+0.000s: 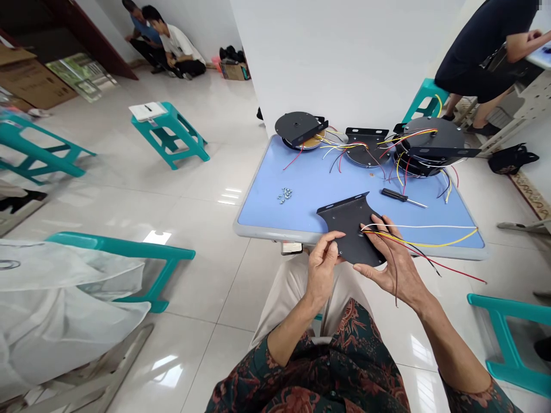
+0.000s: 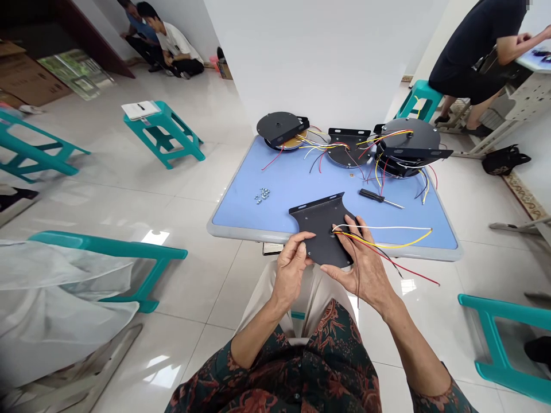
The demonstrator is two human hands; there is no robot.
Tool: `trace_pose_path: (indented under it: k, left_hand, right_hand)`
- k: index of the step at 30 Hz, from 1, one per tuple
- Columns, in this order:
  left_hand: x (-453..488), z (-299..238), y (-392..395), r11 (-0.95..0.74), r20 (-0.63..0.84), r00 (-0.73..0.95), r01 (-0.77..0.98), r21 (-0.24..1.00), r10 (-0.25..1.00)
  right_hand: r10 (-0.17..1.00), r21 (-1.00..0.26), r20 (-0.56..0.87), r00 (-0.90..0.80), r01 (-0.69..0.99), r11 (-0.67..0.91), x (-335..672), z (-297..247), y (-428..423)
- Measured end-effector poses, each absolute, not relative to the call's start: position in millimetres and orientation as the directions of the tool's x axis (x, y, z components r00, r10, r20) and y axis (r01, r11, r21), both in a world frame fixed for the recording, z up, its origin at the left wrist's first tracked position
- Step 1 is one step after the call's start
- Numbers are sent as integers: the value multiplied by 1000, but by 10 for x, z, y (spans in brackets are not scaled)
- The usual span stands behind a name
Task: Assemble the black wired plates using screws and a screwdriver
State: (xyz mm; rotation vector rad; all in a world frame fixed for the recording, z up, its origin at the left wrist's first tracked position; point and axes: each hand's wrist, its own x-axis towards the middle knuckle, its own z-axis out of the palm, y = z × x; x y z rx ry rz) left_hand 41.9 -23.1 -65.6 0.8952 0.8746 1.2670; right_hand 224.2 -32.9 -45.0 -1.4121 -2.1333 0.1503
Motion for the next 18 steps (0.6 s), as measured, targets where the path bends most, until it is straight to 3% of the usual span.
trace_pose_path:
  k: [18]
  left_hand:
    - [436,-653,-257,57,-44,47,-340,939,998]
  right_hand:
    - [851,-362,423,-312,802,474,2259,-439,-329]
